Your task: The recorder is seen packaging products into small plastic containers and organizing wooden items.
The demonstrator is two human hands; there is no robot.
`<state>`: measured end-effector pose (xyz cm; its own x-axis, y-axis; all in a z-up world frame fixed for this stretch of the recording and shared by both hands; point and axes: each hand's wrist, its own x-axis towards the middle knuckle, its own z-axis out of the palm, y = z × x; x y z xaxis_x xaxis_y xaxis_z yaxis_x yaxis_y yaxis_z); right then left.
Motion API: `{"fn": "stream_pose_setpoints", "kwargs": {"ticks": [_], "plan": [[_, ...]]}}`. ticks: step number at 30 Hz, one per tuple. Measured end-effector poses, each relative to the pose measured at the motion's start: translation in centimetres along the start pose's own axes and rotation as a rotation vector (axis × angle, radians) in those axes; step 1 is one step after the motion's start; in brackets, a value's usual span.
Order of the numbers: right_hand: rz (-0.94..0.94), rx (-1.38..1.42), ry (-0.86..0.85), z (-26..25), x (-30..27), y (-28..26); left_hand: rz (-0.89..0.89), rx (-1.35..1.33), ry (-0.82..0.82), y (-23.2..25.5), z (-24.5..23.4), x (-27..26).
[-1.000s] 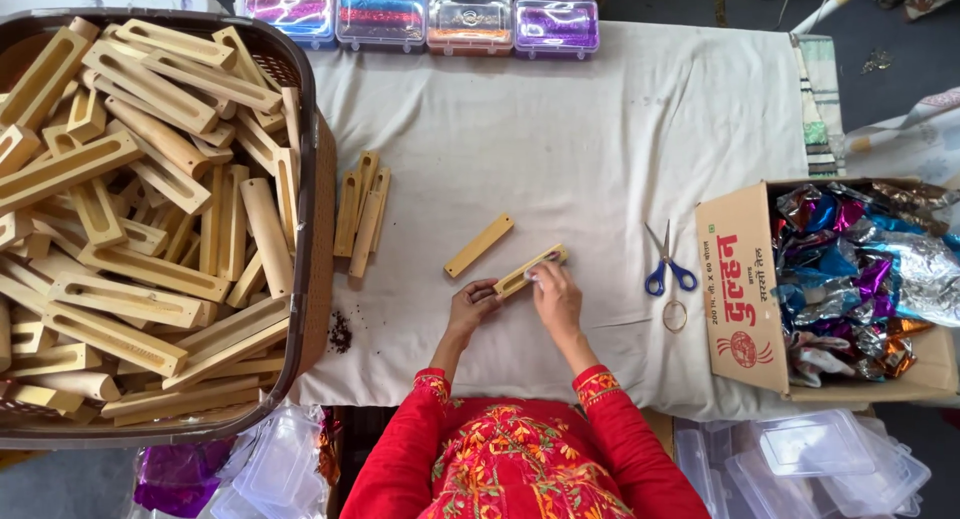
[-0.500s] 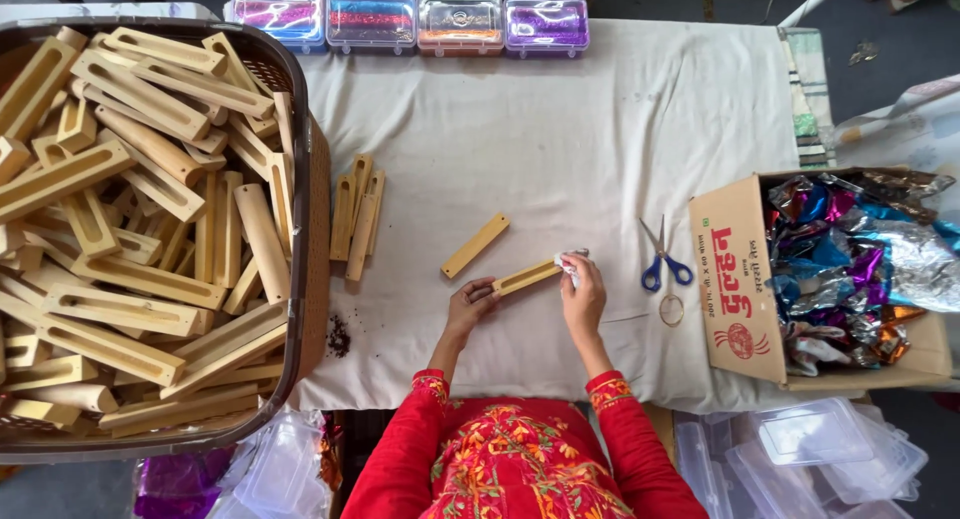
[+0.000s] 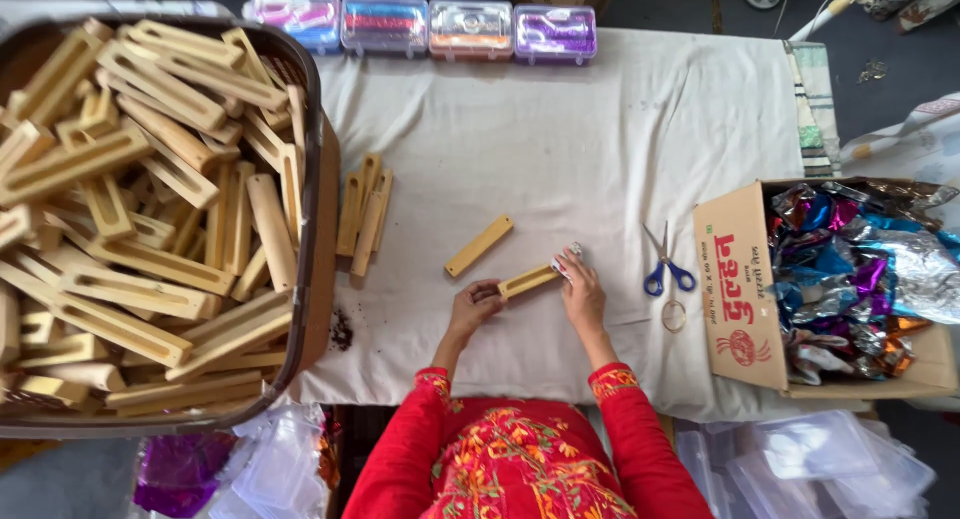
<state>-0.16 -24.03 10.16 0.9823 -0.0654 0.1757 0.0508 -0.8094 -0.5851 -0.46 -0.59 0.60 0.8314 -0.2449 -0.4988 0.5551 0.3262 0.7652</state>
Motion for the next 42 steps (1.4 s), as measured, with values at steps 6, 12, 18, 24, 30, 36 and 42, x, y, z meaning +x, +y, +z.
{"fn": "stream_pose_setpoints", "kwargs": {"ticks": [6,12,18,24,30,36,42], "plan": [[0.066,0.09,0.067,1.2,-0.2,0.2,0.1,0.043,0.005,0.0,0.6,-0.3],[0.032,-0.264,0.147,0.5,0.2,-0.4,0.096,0.079,0.017,-0.3,0.9,-0.7],[-0.038,0.255,0.146,2.4,-3.8,-5.1,0.228,0.276,0.095,-1.8,1.2,0.0],[-0.23,-0.016,0.062,1.8,-2.4,-2.3,0.048,0.22,0.047,2.9,2.0,-2.2],[-0.137,0.064,0.092,1.7,-0.9,-0.3,0.112,0.322,0.144,2.2,2.8,-2.1],[-0.014,0.194,0.057,1.6,-3.0,-3.7,0.083,0.222,0.257,1.1,2.2,-0.6],[-0.335,0.005,-0.028,3.2,-3.5,-5.3,0.085,-0.061,0.045,-2.1,-0.7,1.6]]}}
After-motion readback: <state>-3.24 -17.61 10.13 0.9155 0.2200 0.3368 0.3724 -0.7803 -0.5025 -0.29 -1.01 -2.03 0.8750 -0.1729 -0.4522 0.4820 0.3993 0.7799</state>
